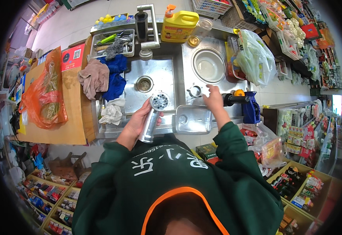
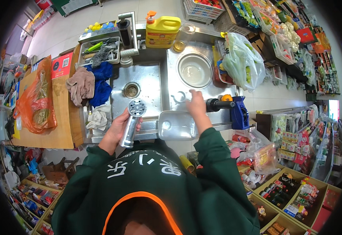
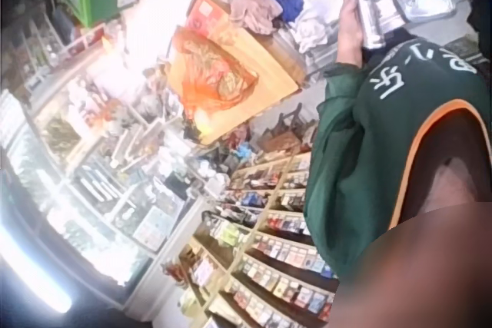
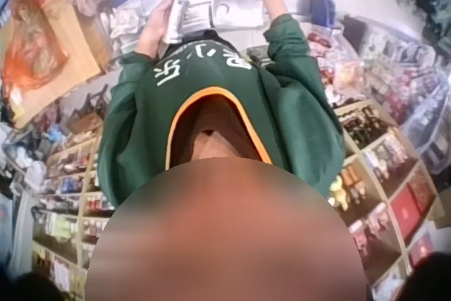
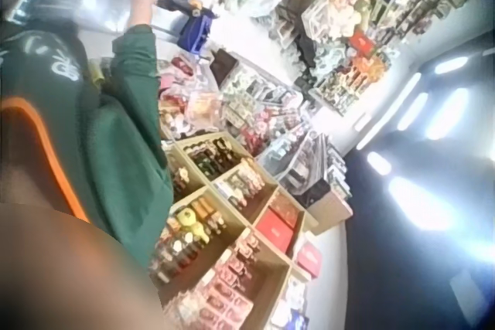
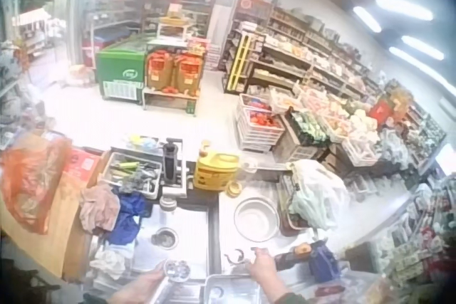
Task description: The person washes and dries a metal tray and a black cylindrical tool at a sink, then assembles the tool with a metal component. They carry the assembled tool to a display case and place it inside.
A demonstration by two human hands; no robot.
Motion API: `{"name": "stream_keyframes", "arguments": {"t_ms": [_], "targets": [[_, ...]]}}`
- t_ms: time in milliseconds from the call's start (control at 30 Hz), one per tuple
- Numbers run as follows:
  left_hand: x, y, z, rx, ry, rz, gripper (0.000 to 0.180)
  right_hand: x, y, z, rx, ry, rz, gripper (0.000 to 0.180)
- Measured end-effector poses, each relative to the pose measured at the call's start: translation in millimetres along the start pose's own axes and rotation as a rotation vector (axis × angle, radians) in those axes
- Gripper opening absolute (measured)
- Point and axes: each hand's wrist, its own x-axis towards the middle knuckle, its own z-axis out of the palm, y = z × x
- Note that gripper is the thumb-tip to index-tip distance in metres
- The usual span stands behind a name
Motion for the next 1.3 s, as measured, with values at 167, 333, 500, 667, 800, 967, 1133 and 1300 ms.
{"name": "stream_keyframes", "arguments": {"t_ms": [167, 333, 500, 667, 800, 967, 1133, 1300], "targets": [[-7.6, 1.0, -2.1, 0.013, 0.082, 0.016, 0.048, 15.8, 2.6, 42.9, -0.168, -0.15, -0.2, 0.069], [-12.1, 1.6, -3.3, -0.079, 0.063, 0.017, 0.052, 29.1, -5.2, 39.3, -0.221, -0.255, -0.239, 0.065], [-4.2, 2.3, 1.9, -0.047, 0.019, 0.056, 0.05, 9.3, -47.3, -10.8, 0.413, -0.213, -0.231, 0.069], [11.9, 2.5, 18.5, 0.034, 0.031, 0.048, 0.053, -46.7, -118.4, -82.7, 0.348, -0.238, -0.855, 0.069], [20.0, 5.0, 31.8, 0.087, 0.029, 0.018, 0.053, -58.2, -159.1, -99.9, -0.059, -0.146, -0.976, 0.053], [12.2, 16.2, 35.3, 0.174, -0.049, -0.069, 0.043, -55.2, -165.8, -111.2, -0.276, -0.205, -1.186, 0.052], [9.2, 21.6, 33.7, 0.247, -0.062, -0.096, 0.043, -54.6, -159.7, -108.4, -0.159, -0.292, -1.014, 0.048], [7.1, 24.2, 30.0, 0.28, -0.054, -0.112, 0.037, -49.5, -160.1, -97.3, -0.005, -0.293, -0.993, 0.047]]}}
